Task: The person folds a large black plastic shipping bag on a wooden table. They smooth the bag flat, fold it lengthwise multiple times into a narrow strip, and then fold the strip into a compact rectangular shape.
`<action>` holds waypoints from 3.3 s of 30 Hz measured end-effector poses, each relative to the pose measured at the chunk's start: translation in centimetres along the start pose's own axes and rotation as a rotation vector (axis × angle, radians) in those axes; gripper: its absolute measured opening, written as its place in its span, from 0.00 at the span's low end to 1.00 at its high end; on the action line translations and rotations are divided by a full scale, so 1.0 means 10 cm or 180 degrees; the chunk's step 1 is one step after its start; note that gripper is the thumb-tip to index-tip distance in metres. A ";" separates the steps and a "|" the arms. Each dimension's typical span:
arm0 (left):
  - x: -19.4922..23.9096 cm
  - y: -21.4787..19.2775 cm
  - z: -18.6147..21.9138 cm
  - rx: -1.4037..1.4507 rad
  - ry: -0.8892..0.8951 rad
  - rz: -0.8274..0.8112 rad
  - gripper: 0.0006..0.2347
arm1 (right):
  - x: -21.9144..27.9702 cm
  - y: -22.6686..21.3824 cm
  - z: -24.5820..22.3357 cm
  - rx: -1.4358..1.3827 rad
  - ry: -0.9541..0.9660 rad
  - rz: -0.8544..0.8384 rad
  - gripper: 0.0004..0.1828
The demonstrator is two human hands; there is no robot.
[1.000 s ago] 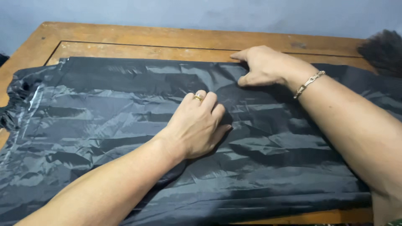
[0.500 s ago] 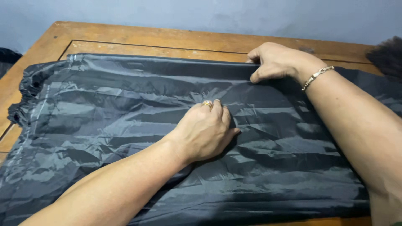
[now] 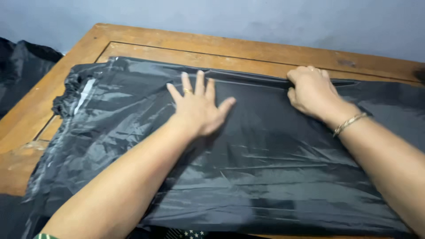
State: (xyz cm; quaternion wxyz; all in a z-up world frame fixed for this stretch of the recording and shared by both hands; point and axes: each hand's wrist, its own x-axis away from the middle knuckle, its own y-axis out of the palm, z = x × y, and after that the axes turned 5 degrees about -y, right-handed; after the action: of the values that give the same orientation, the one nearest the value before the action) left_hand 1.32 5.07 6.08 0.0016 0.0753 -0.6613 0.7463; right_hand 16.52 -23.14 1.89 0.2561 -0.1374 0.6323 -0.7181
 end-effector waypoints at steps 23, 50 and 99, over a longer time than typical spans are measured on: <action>-0.44 -0.34 -2.05 0.2236 -0.2167 0.0873 0.14 | 0.13 0.16 0.16 -0.0554 0.0347 0.0785 0.26; -0.53 -0.21 -2.93 0.2634 -0.2444 0.1715 0.18 | 0.12 0.47 0.31 -0.0040 0.0345 0.1076 0.16; -0.19 -0.62 -1.90 0.0112 -0.0401 0.4105 0.05 | 0.10 0.43 0.30 -0.0260 0.0342 0.1128 0.17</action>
State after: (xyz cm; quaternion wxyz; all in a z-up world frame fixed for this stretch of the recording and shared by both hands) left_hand 1.71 24.80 9.78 -0.4870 -0.2933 -0.5603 0.6024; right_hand 18.15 -26.50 -2.00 0.3386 0.0043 0.6880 -0.6419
